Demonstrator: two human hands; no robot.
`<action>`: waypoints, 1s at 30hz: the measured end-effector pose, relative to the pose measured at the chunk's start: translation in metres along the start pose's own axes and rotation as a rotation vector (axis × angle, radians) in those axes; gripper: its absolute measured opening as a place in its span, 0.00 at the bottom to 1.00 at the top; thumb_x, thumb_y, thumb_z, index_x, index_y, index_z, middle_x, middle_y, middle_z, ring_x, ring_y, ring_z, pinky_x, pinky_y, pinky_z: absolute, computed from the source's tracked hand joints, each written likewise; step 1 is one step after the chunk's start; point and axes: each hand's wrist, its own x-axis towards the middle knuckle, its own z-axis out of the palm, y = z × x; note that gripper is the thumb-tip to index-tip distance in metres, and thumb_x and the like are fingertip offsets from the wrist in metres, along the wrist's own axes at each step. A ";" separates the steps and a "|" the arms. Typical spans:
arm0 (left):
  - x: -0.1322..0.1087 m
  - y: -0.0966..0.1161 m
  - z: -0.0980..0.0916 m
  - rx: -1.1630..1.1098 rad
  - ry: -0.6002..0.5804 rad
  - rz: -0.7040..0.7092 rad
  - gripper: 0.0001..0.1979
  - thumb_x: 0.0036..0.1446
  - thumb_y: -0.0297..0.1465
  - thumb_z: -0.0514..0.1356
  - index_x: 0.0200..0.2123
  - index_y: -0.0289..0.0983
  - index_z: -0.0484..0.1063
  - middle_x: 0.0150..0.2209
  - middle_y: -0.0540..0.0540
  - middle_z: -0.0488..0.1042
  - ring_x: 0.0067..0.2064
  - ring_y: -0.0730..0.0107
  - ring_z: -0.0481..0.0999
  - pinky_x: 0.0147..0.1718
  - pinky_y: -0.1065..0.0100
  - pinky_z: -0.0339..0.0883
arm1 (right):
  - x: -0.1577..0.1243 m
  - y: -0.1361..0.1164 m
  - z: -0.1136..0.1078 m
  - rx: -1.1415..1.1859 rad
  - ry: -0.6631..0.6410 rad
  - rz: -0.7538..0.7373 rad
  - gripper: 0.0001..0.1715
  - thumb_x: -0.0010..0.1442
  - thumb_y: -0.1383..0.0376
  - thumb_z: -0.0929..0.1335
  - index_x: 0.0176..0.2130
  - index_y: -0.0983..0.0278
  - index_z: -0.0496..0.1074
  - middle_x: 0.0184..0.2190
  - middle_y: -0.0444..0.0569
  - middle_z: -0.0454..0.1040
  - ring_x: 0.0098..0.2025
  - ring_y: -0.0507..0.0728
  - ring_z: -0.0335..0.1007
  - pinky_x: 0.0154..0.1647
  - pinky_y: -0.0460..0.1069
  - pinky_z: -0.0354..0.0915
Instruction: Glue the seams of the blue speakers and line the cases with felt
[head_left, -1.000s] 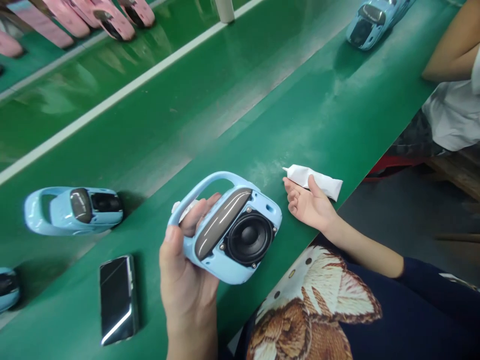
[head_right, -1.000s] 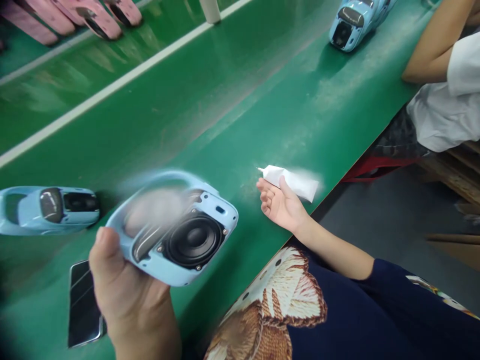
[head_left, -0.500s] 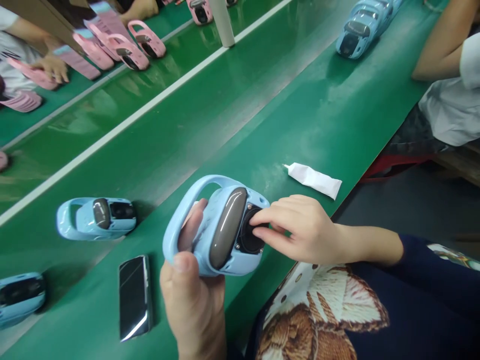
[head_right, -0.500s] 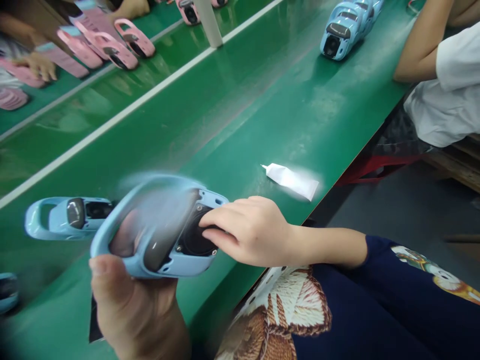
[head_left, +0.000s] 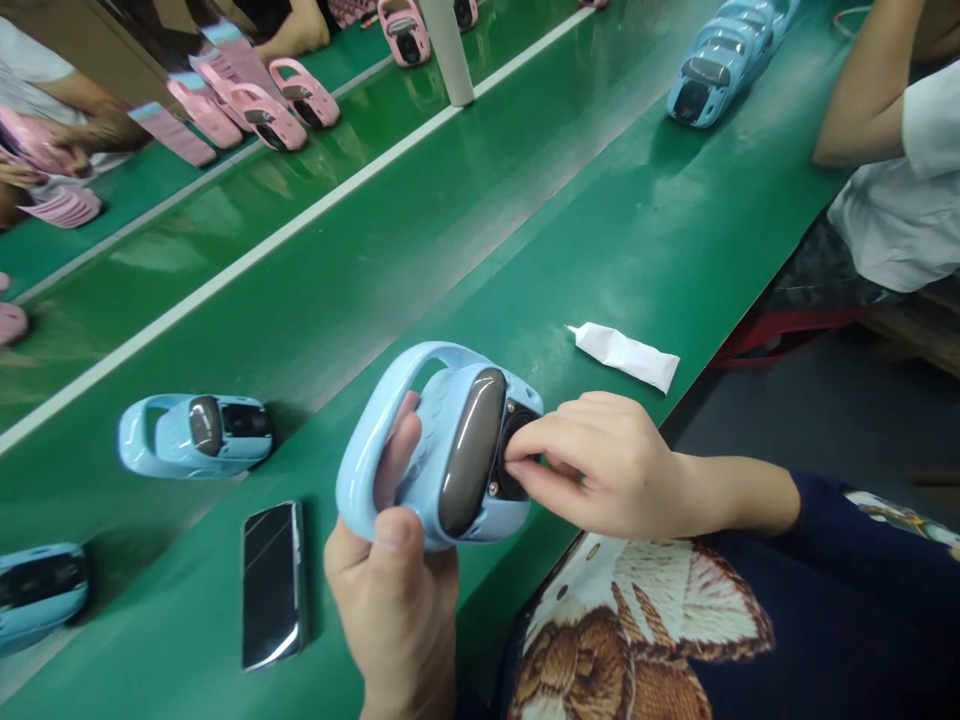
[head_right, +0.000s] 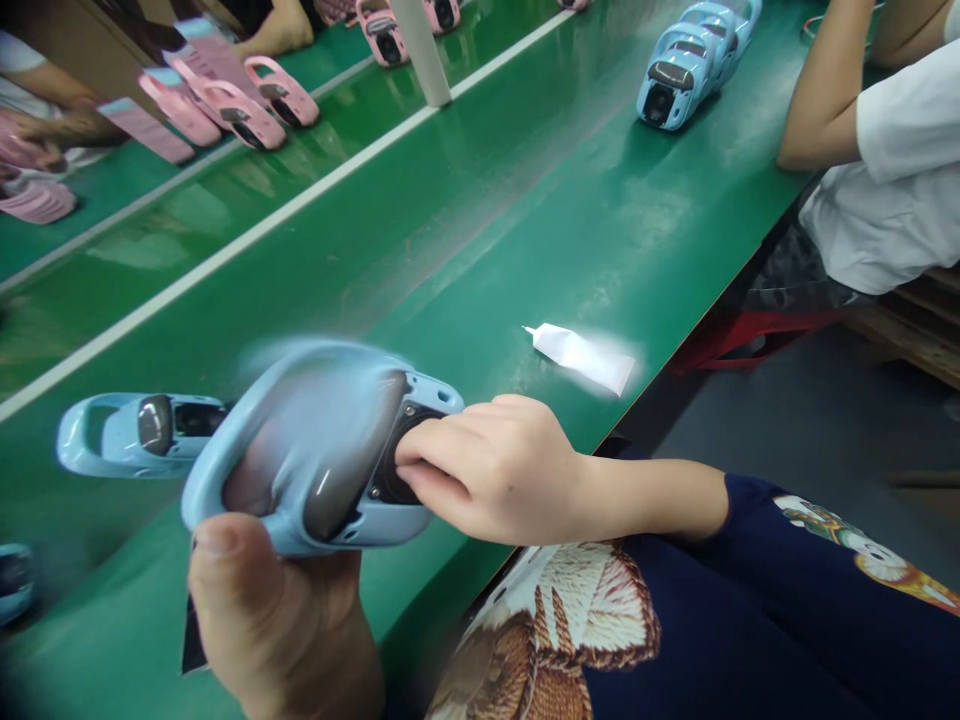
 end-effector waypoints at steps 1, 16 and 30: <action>0.000 -0.002 0.000 0.000 0.007 0.017 0.15 0.61 0.43 0.55 0.45 0.52 0.79 0.57 0.57 0.73 0.65 0.49 0.62 0.63 0.52 0.59 | 0.000 0.000 0.000 0.001 0.010 -0.006 0.06 0.61 0.71 0.66 0.31 0.66 0.72 0.18 0.37 0.67 0.20 0.47 0.62 0.26 0.47 0.54; 0.003 -0.019 -0.005 -0.069 -0.027 0.031 0.21 0.60 0.46 0.58 0.48 0.39 0.79 0.55 0.45 0.75 0.64 0.49 0.64 0.64 0.50 0.58 | 0.000 0.001 -0.007 0.002 0.065 -0.027 0.07 0.55 0.72 0.65 0.27 0.64 0.67 0.17 0.36 0.61 0.19 0.46 0.54 0.23 0.46 0.52; 0.006 -0.020 0.002 -0.072 -0.043 0.026 0.20 0.59 0.46 0.60 0.47 0.40 0.79 0.56 0.46 0.74 0.66 0.48 0.60 0.66 0.51 0.55 | -0.007 0.002 -0.005 0.027 0.072 0.076 0.05 0.61 0.71 0.67 0.31 0.65 0.71 0.15 0.34 0.61 0.18 0.45 0.56 0.23 0.45 0.55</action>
